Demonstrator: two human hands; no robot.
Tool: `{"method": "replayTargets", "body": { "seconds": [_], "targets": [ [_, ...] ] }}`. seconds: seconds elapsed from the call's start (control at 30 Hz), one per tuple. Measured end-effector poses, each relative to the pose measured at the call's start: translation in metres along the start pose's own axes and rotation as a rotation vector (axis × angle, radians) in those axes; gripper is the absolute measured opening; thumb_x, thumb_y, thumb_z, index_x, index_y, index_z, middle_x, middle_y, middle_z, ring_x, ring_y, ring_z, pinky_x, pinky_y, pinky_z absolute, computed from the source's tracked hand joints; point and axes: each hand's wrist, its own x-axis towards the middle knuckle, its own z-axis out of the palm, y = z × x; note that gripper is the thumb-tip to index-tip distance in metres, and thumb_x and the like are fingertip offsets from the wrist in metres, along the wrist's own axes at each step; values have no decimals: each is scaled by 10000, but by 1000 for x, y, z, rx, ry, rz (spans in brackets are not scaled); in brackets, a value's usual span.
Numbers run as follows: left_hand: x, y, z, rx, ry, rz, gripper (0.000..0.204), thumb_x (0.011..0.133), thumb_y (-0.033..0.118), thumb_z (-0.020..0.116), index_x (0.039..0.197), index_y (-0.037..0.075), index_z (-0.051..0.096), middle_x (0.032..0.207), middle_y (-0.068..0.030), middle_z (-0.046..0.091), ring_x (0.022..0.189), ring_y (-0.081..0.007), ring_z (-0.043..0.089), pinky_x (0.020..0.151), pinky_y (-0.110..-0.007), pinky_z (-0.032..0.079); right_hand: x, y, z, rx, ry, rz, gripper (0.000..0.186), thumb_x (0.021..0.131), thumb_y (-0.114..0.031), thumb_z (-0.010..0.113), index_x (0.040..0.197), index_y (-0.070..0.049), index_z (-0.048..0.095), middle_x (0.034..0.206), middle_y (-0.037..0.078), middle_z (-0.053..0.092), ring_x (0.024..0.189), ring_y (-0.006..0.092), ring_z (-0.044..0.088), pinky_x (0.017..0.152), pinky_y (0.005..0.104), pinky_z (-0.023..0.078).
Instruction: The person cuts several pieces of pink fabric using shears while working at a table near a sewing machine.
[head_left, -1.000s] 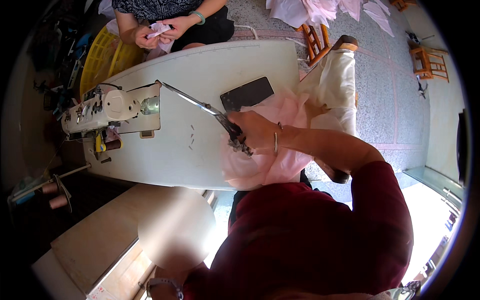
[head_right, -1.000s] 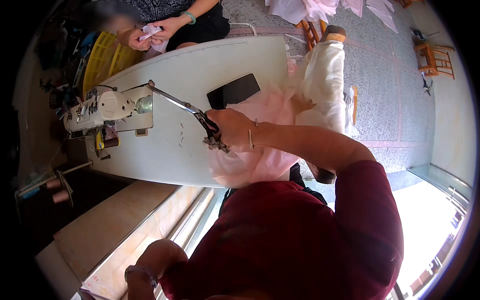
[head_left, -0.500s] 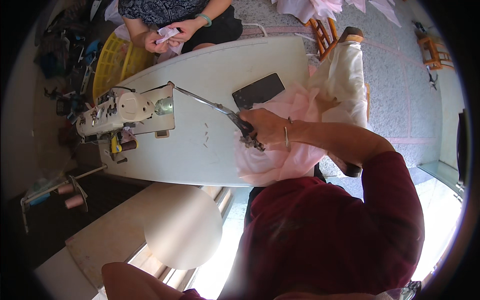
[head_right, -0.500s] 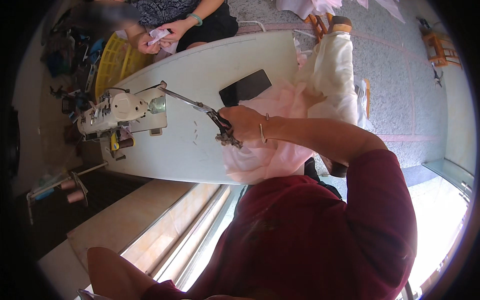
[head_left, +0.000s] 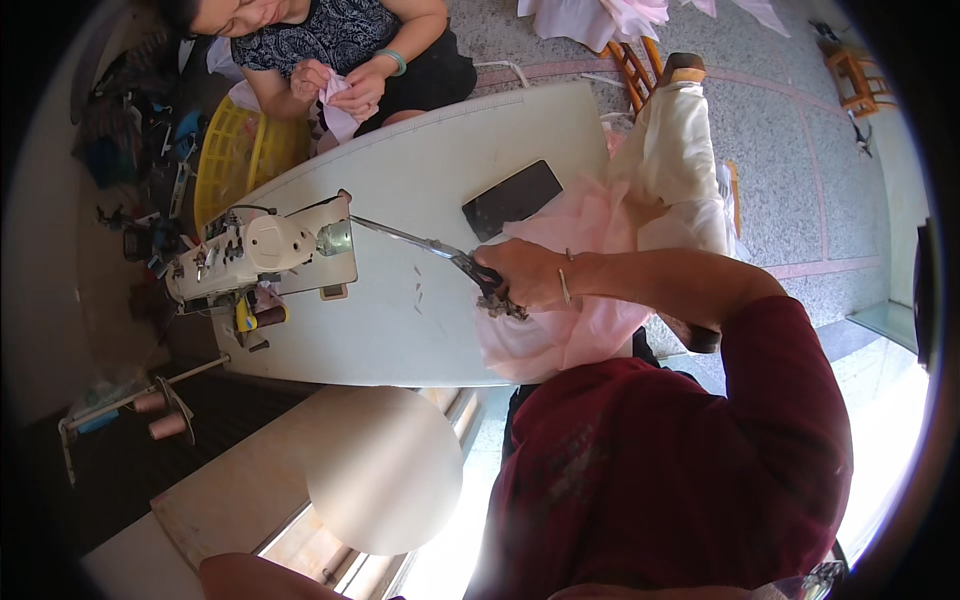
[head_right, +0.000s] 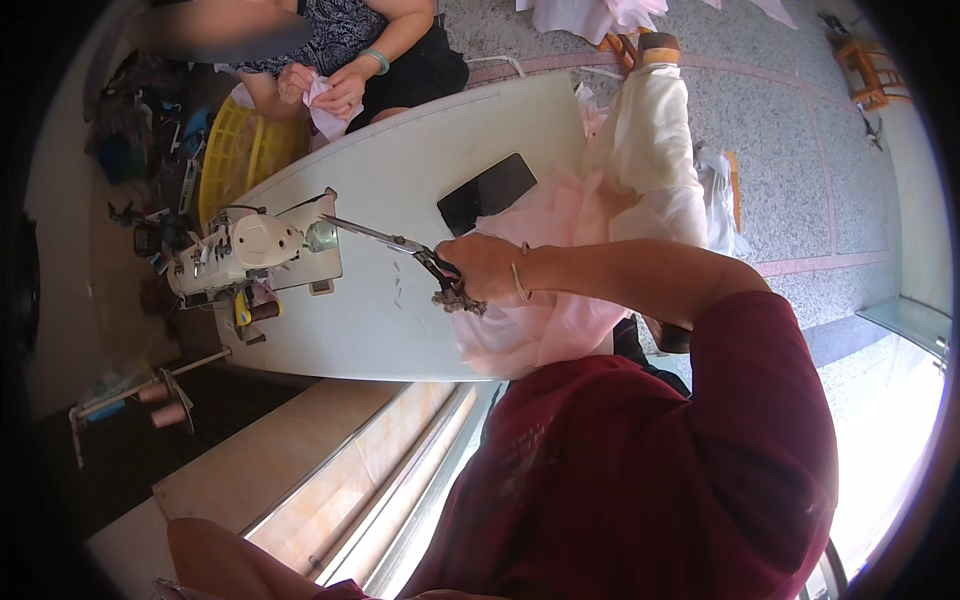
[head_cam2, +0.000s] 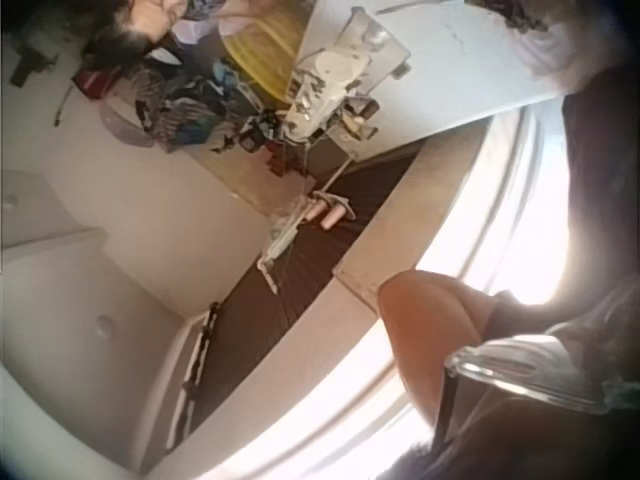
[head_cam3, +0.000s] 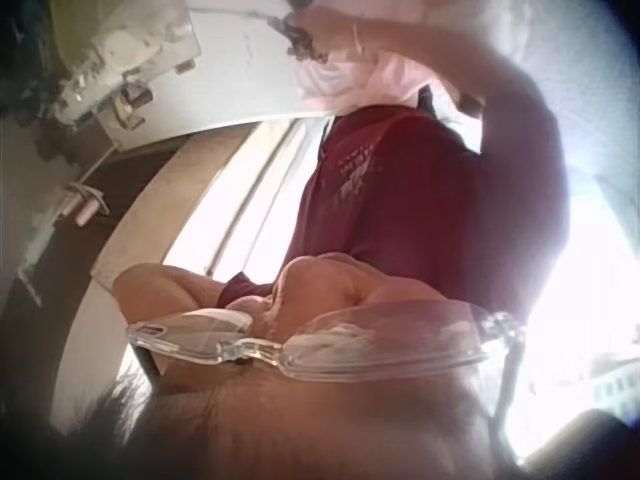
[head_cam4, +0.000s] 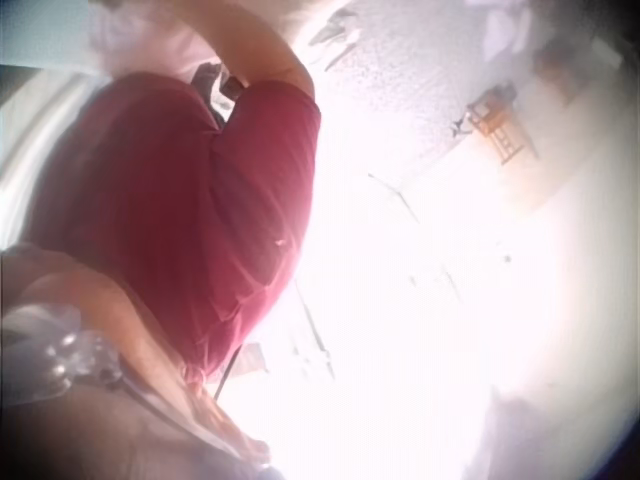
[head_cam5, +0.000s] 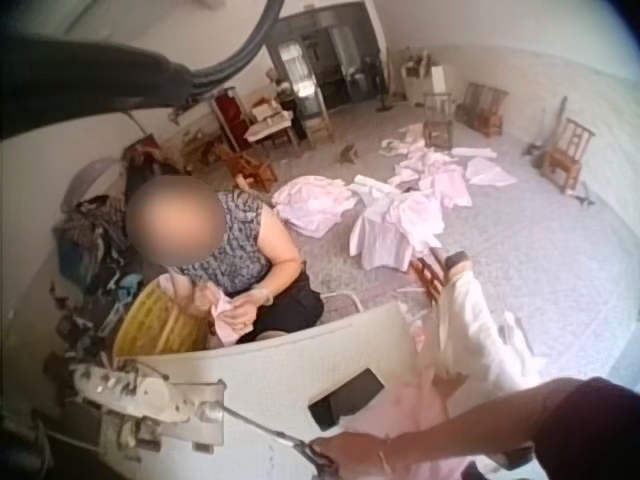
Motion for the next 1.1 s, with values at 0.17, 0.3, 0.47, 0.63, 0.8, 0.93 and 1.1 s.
{"method": "replayTargets", "body": {
  "seconds": [0.17,0.3,0.47,0.63,0.8,0.93,1.1],
  "targets": [
    [1,-1,-1,-2,-4,7,90,875,-21,523,937,8,582,895,-125,602,753,-193,570,695,-317,479,-1,-2,-1,-4,5,5,216,741,9,661,896,-8,513,757,188,607,747,361,616,654,432,455],
    [4,0,0,-4,-17,11,84,875,-17,529,934,9,582,891,-123,603,748,-191,571,692,-317,480,0,1,0,-22,12,-19,217,741,10,662,893,-8,508,752,184,605,740,357,615,651,432,455],
    [5,0,0,-5,-18,9,77,874,-12,535,930,9,582,886,-121,605,743,-188,573,688,-316,481,0,-1,-1,-25,-5,-12,224,740,16,664,899,-7,507,752,184,608,734,353,618,643,428,459],
    [5,2,-1,-8,-17,6,70,873,-7,541,927,10,582,881,-120,607,737,-186,574,683,-316,482,-3,-2,-1,-31,3,-20,227,739,25,659,903,-6,506,749,181,609,727,349,624,652,419,473],
    [4,2,-2,-6,-19,4,63,872,-2,548,923,11,582,876,-118,608,731,-183,575,679,-315,483,0,3,5,-65,-6,-49,223,737,27,657,898,-6,507,760,183,610,739,351,626,660,420,478],
    [4,2,-2,-4,-16,1,58,871,2,553,920,12,583,872,-116,610,727,-181,576,675,-315,484,0,2,7,-29,-42,-40,218,736,20,661,886,-5,505,774,188,610,757,358,627,666,433,477],
    [4,2,-3,0,-19,-2,52,870,7,559,916,12,583,867,-115,611,721,-179,578,671,-315,485,-3,1,7,-55,-55,-26,204,744,26,648,881,-11,502,766,178,609,748,347,630,661,433,476]
  ]
}}
